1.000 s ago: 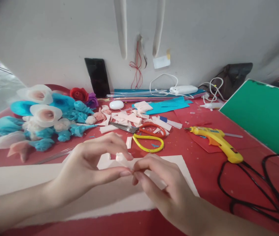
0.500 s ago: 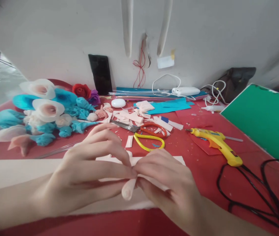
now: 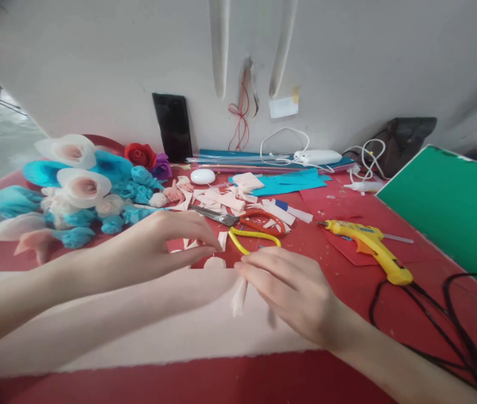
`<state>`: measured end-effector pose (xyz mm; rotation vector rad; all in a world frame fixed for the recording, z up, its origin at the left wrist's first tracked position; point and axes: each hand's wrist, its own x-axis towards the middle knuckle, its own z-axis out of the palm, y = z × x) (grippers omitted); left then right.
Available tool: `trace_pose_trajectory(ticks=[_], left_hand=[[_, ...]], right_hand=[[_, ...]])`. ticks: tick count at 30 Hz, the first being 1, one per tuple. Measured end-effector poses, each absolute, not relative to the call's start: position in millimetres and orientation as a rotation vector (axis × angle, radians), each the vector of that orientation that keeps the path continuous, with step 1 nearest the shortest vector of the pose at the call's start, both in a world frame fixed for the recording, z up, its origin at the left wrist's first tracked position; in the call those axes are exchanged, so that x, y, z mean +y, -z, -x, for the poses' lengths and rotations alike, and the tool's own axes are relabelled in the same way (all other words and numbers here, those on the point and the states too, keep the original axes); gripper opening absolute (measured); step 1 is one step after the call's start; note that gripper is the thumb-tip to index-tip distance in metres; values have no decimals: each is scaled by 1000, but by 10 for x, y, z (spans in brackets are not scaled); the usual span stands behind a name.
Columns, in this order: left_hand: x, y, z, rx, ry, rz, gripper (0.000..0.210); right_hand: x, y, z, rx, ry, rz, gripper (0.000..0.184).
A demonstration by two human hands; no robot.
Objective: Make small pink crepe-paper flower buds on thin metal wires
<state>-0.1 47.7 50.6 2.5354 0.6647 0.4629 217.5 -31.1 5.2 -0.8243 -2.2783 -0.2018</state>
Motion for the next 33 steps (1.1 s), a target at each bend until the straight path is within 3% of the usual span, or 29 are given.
trace_pose_trajectory(ticks=[10, 24, 33], left_hand=[[637, -189, 21, 637, -304, -2724, 17], [455, -289, -56, 667, -217, -2743, 19], [424, -260, -49, 673, -288, -2734, 18]], right_hand=[[-241, 177, -2199, -2212, 64, 860, 20], [-251, 152, -2140, -2015, 85, 960, 26], [-279, 81, -2150, -2058, 320, 896, 21]])
